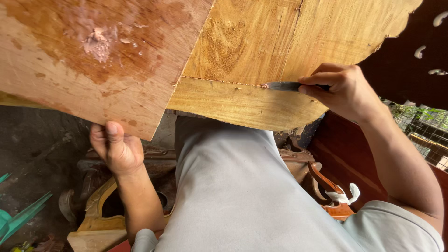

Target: The person applies glue along a seam in a wooden panel using a small pointed applicator and then smears the glue across a separate small plywood board with a flat tool.

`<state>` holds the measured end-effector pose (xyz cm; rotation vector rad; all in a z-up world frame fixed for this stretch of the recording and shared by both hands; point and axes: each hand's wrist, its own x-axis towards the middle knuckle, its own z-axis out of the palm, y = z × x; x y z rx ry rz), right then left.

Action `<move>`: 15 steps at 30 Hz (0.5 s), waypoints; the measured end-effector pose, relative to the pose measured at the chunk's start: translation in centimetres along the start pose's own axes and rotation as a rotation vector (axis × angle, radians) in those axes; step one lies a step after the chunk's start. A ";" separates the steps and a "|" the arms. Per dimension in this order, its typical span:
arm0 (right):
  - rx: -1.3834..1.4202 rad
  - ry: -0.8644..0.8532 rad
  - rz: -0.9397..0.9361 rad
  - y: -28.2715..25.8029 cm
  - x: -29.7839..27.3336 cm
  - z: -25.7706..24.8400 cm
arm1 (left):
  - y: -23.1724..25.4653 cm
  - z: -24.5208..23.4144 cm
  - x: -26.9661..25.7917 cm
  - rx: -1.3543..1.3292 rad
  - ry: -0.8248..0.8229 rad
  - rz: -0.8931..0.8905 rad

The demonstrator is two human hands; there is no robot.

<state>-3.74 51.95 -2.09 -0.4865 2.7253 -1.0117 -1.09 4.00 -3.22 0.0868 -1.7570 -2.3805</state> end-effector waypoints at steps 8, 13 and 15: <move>0.082 0.044 -0.055 -0.4 0.9 1.7 | -2.2 2.3 0.8 -0.055 -0.016 -0.100; 0.081 0.078 -0.053 -0.4 -0.5 0.3 | -2.9 4.6 2.7 0.021 -0.086 -0.165; -0.020 0.071 0.006 -0.2 -1.2 -0.8 | -2.6 5.5 3.3 0.052 -0.139 -0.187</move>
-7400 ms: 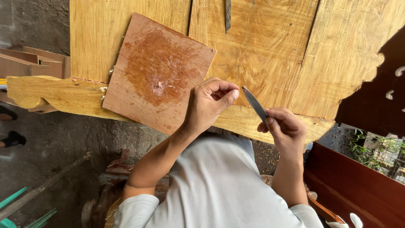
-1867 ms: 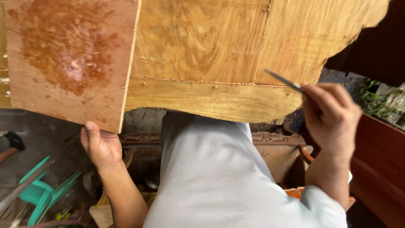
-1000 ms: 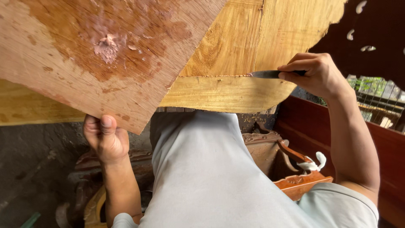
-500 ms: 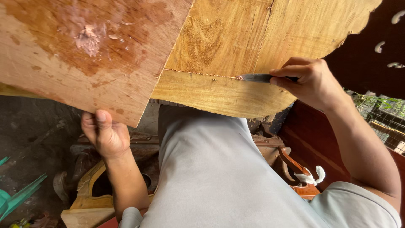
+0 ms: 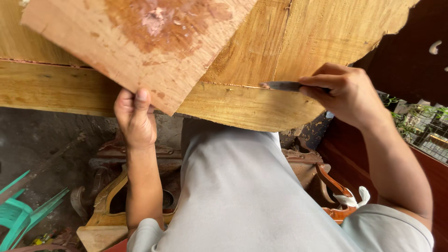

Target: The person applies glue along a seam in a wooden panel using a small pointed applicator and then smears the glue across a separate small plywood board with a flat tool.

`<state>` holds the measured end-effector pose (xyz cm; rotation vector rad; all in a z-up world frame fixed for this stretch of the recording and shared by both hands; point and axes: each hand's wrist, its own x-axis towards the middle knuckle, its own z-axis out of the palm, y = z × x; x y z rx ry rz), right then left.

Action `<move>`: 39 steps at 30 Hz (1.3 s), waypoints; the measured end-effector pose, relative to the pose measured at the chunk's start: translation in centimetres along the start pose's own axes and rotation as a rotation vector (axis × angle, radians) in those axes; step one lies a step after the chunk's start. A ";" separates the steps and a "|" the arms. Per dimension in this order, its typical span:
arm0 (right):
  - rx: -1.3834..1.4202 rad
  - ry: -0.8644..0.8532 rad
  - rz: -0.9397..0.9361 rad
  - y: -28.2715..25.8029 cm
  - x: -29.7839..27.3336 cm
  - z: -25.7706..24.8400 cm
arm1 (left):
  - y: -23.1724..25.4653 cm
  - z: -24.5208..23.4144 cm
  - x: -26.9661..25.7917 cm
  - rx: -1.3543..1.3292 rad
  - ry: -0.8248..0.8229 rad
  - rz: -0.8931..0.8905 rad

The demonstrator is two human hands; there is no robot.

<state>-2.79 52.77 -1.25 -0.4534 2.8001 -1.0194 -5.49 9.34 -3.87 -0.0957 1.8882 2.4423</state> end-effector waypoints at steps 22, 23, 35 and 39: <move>0.003 -0.142 -0.048 -2.3 5.0 1.9 | 2.0 -4.4 -3.4 -0.061 0.155 0.115; 0.026 -0.132 -0.070 -2.2 5.2 1.8 | 1.8 -4.4 -3.2 -0.066 0.148 0.115; 0.020 -0.013 -0.003 1.3 -0.8 -1.6 | 0.1 0.9 0.6 -0.039 0.003 -0.013; 0.045 0.009 0.005 2.6 -1.5 -0.4 | -0.1 2.2 1.1 -0.015 -0.020 -0.051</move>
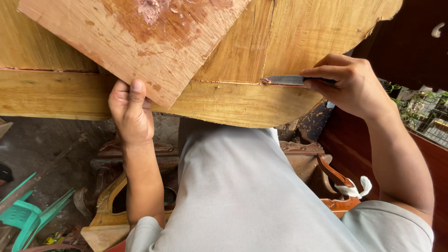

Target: The person applies glue along a seam in a wooden panel using a small pointed applicator and then smears the glue across a separate small plywood board with a flat tool.

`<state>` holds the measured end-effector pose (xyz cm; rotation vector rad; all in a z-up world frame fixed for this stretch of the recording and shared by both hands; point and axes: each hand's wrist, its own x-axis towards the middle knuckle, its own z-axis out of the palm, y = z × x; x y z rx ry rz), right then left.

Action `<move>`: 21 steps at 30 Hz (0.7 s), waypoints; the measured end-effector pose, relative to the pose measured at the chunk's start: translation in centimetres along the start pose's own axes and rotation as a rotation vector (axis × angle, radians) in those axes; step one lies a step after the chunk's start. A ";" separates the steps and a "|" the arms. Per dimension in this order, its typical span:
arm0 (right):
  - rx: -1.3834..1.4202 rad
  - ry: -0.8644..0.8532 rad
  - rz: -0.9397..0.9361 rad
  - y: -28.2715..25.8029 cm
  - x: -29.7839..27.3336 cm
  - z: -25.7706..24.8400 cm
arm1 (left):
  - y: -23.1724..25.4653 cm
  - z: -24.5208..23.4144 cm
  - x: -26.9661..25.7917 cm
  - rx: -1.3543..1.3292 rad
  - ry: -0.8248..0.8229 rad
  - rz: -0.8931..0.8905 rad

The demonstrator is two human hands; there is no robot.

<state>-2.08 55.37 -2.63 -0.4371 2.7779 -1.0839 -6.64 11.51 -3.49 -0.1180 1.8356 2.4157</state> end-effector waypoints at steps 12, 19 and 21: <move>-0.284 -0.040 -0.140 -1.0 -1.8 0.1 | 0.3 1.2 -0.2 0.056 0.007 -0.076; -0.421 -0.083 -0.107 -2.2 -4.0 1.9 | 0.4 1.6 -0.4 0.033 0.027 -0.091; -0.379 -0.009 -0.090 -3.1 -4.8 2.8 | 0.2 1.6 -0.6 0.029 0.036 -0.102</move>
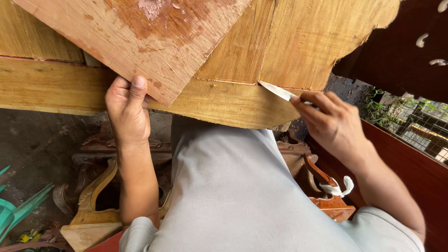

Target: The person applies glue along a seam in a wooden panel using a small pointed applicator and then smears the glue across a separate small plywood board with a flat tool.

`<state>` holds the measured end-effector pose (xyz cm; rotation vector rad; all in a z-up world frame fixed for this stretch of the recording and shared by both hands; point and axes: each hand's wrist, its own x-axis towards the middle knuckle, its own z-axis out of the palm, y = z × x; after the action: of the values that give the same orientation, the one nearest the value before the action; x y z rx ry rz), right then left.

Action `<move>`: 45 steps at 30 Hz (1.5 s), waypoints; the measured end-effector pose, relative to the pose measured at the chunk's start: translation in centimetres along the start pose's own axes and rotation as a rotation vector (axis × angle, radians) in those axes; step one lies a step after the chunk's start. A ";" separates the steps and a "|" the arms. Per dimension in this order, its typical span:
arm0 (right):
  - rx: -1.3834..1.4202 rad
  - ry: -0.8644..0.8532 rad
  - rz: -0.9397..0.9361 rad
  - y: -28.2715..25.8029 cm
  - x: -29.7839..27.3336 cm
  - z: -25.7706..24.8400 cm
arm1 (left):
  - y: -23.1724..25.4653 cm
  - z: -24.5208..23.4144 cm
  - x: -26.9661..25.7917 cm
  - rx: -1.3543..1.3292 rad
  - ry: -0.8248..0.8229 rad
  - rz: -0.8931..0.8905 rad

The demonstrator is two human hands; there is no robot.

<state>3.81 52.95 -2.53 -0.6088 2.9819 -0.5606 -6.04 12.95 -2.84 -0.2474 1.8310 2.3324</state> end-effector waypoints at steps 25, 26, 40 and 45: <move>0.078 -0.062 -0.137 6.8 0.9 -2.4 | -0.6 0.3 -0.2 0.010 -0.007 -0.016; 0.099 -0.077 -0.149 7.2 1.2 -2.3 | -0.5 0.4 -0.2 0.009 0.001 -0.023; 0.201 -0.122 -0.242 9.5 3.2 -1.0 | -0.8 0.7 -0.9 0.007 0.054 -0.042; 0.198 -0.111 -0.310 9.5 4.1 -0.6 | -0.6 0.7 -1.1 0.032 0.059 -0.047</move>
<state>-3.53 59.72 -5.25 -1.0524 2.6999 -0.7999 -4.88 13.79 -2.98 -0.3544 1.8666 2.2863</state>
